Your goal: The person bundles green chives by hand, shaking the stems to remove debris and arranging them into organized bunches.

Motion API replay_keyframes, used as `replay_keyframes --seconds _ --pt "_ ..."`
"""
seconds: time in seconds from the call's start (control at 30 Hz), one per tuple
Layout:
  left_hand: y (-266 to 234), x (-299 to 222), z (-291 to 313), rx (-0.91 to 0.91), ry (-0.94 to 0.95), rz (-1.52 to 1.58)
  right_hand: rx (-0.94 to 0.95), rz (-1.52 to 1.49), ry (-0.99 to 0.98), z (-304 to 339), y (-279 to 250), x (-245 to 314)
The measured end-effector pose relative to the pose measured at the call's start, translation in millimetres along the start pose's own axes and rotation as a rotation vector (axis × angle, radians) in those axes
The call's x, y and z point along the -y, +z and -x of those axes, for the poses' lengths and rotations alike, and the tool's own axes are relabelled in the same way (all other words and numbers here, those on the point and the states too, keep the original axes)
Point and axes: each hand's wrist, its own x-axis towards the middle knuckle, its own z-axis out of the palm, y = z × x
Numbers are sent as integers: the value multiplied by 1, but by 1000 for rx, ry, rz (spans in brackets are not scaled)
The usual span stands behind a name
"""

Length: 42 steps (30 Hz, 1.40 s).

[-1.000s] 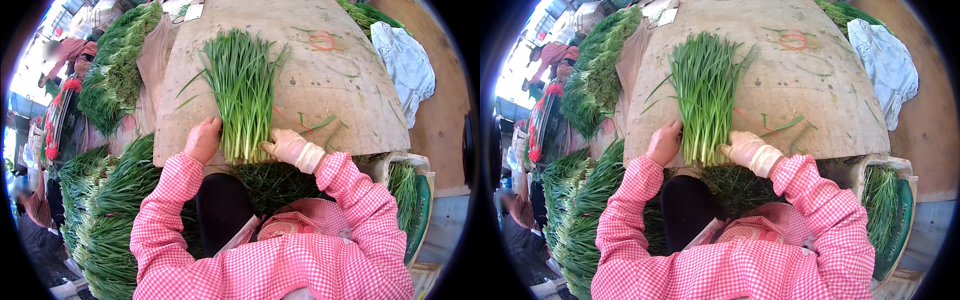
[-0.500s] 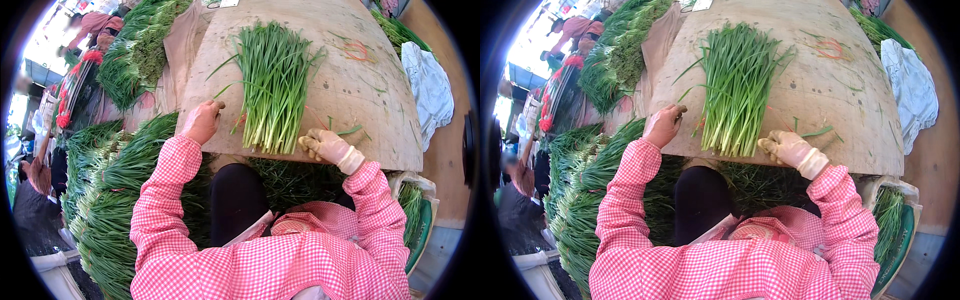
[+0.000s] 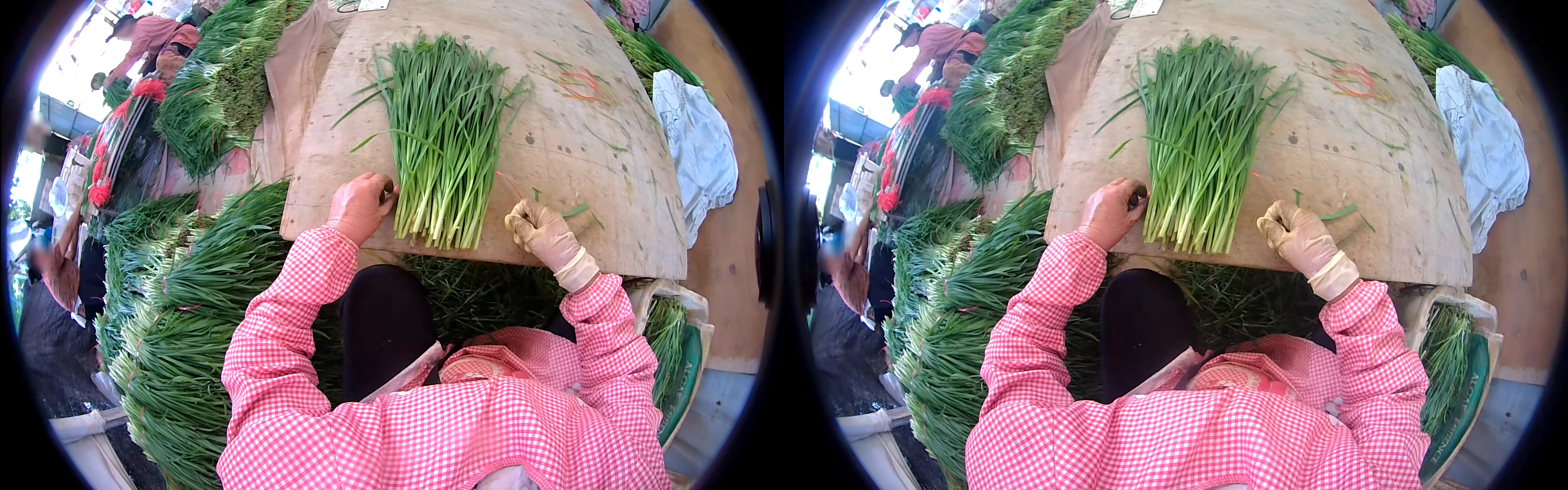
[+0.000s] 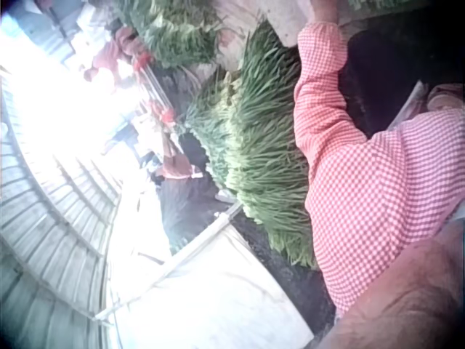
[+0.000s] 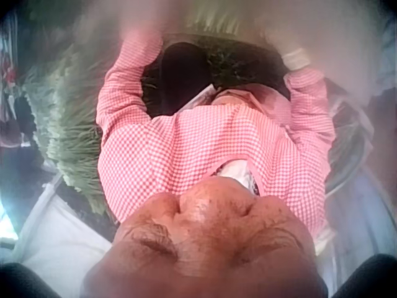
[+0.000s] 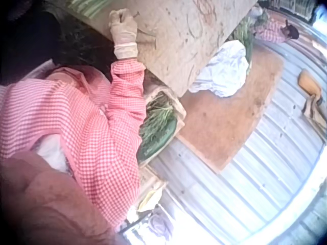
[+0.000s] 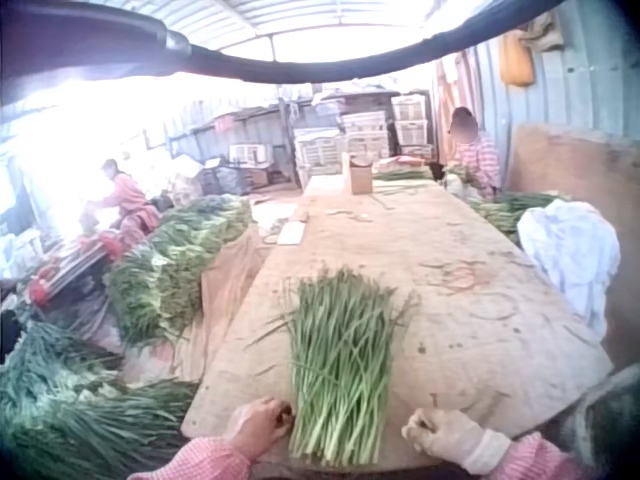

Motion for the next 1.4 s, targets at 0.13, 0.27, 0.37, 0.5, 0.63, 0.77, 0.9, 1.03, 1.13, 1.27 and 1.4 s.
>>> replay_keyframes --seconds 0.13,0.27,0.37,0.5,0.63,0.77,0.9,1.03,1.13,1.27,1.4 --pt "7 11 -2 -27 -1 17 10 -54 -11 -2 1 0" --pt "1 19 -7 -53 -80 65 18 31 -14 -3 0 -12" --pt "-4 31 -7 -68 -86 25 22 138 -22 -3 1 -15" --pt "-7 37 -2 -28 -138 63 26 226 -24 -5 2 -10" --pt "-6 19 2 -276 26 -197 46 99 65 -5 4 5" --pt "-3 -2 -5 -240 -30 -209 69 132 87 -8 8 25" --pt "7 -15 -7 -184 -15 -171 97 359 50 -19 23 29" --pt "36 -18 -1 -302 150 105 76 316 -39 -30 38 9" --pt "35 -22 1 -315 200 152 101 279 42 -29 37 18" --pt "13 -11 9 -372 66 33 120 243 115 -24 33 28" --pt "10 -6 13 -272 -214 83 68 288 46 -25 36 21"
